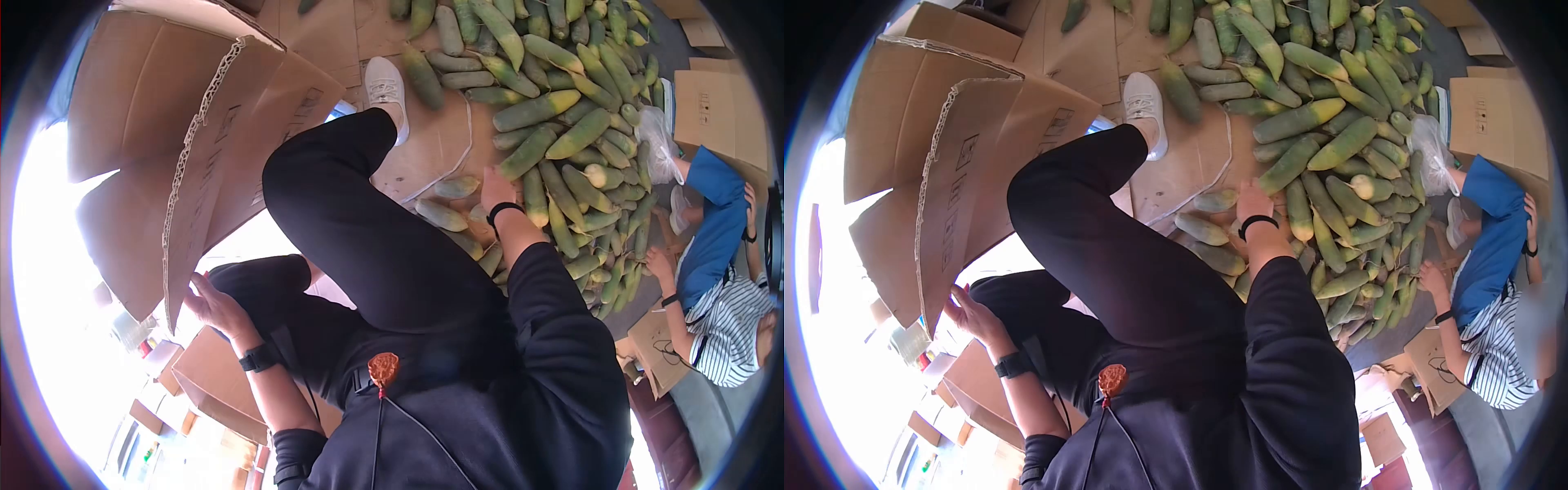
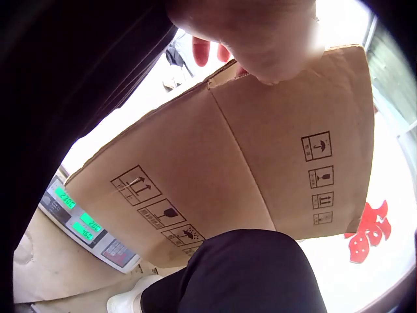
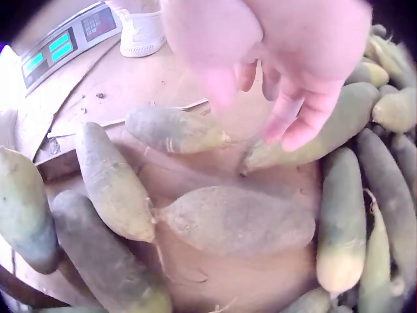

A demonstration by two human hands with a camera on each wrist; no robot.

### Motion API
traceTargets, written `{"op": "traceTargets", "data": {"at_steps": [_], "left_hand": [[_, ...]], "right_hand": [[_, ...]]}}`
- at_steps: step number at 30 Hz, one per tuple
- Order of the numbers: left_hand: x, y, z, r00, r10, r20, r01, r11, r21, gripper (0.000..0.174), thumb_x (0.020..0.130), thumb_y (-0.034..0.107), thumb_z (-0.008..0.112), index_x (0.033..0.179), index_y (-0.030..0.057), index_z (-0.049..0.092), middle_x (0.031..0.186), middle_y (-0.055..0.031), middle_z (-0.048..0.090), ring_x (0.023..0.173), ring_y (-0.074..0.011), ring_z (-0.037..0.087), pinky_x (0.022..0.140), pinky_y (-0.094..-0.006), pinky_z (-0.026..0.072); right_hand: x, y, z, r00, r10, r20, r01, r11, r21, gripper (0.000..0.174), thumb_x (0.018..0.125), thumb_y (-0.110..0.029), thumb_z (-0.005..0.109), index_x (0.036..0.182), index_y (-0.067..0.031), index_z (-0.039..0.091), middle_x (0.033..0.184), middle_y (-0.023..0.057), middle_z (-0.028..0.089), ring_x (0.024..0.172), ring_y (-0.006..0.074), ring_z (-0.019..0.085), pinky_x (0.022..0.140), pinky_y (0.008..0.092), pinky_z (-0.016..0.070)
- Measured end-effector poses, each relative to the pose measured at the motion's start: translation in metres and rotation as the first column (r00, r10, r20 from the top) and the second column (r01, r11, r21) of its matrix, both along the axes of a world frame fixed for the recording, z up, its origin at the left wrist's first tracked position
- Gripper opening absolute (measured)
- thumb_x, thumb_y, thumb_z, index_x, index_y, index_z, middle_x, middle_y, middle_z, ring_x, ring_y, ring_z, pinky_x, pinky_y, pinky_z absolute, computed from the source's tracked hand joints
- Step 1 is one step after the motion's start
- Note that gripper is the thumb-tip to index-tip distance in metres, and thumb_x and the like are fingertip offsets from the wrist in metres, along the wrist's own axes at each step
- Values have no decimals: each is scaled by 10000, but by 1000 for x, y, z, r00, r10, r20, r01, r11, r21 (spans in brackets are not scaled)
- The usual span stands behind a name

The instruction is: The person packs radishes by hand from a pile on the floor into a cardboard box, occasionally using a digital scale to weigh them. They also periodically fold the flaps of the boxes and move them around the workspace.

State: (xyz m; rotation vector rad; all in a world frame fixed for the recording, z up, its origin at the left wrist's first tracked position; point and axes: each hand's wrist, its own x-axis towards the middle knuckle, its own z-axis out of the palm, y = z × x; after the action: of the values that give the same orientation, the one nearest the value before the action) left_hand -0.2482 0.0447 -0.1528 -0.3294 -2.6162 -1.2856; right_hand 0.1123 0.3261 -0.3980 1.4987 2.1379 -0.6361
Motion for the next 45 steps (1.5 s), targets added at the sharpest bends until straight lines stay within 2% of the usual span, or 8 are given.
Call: {"op": "traceTargets", "data": {"at_steps": [8, 11, 15, 22, 27, 35, 37, 45], "left_hand": [[-1, -2, -3, 1000, -28, -3, 28, 999, 23, 321, 946, 232, 465, 1188, 22, 476, 1127, -103, 529, 991, -169, 519, 788, -317, 475], [0, 0, -2, 1000, -15, 3, 15, 999, 37, 307, 944, 226, 469, 1184, 34, 479, 1116, -97, 534, 982, -164, 521, 788, -319, 470], [0, 2, -2, 1000, 1, 10, -1, 999, 51, 283, 942, 214, 475, 1165, 39, 487, 1101, -91, 540, 957, -152, 525, 786, -319, 466], [2, 1, -5, 998, -6, 55, -6, 976, 216, 213, 925, 149, 512, 1105, 35, 510, 939, -33, 565, 823, -98, 513, 729, -238, 423], [-1, -6, -6, 995, -84, 60, 71, 977, 200, 136, 927, 92, 488, 1027, 11, 533, 928, -21, 543, 805, -86, 491, 730, -213, 403], [-1, -6, -1, 990, -126, 59, 109, 967, 229, 103, 912, 91, 517, 941, 9, 573, 872, -18, 560, 795, -89, 501, 711, -225, 412], [-1, -6, 2, 989, -124, 81, 102, 969, 226, 102, 910, 94, 523, 942, 13, 575, 873, -14, 561, 783, -84, 498, 686, -226, 415], [-5, -11, -3, 996, -88, -13, 89, 986, 141, 83, 868, 97, 569, 927, 56, 611, 852, -45, 574, 701, -123, 488, 639, -245, 415]], "right_hand": [[31, 8, -27, 956, -270, 114, 274, 961, -23, 229, 830, -134, 491, 1001, 0, 563, 1110, 220, 551, 1014, 334, 558, 849, 421, 461], [75, 11, -124, 981, 20, 195, 1, 994, -109, 258, 834, -217, 499, 921, -10, 626, 1024, 183, 604, 985, 318, 574, 844, 407, 464], [74, 9, -132, 998, -32, 57, 31, 999, 28, 270, 796, -258, 509, 837, -46, 671, 896, 153, 645, 873, 303, 612, 772, 397, 483], [14, 4, -20, 785, -428, -449, 437, 895, -90, 207, 712, -191, 510, 634, -28, 611, 545, 65, 560, 510, 165, 532, 519, 296, 403], [-10, 7, 41, 732, -486, -478, 407, 874, -265, 257, 725, -215, 495, 662, 7, 609, 610, 134, 590, 597, 227, 568, 589, 326, 421], [-77, 45, 208, 181, -513, -839, 363, 828, -428, 170, 774, -66, 467, 634, -39, 561, 515, -31, 413, 466, 41, 335, 446, 211, 228], [-96, 65, 250, 92, -294, -951, 309, 917, -253, 186, 789, -70, 454, 641, -33, 559, 538, -22, 425, 457, 54, 339, 449, 214, 238], [-190, 92, 419, -451, -253, -856, -248, 957, -153, 188, 849, -129, 441, 754, 7, 530, 658, 44, 476, 618, 126, 423, 592, 266, 360]]}}
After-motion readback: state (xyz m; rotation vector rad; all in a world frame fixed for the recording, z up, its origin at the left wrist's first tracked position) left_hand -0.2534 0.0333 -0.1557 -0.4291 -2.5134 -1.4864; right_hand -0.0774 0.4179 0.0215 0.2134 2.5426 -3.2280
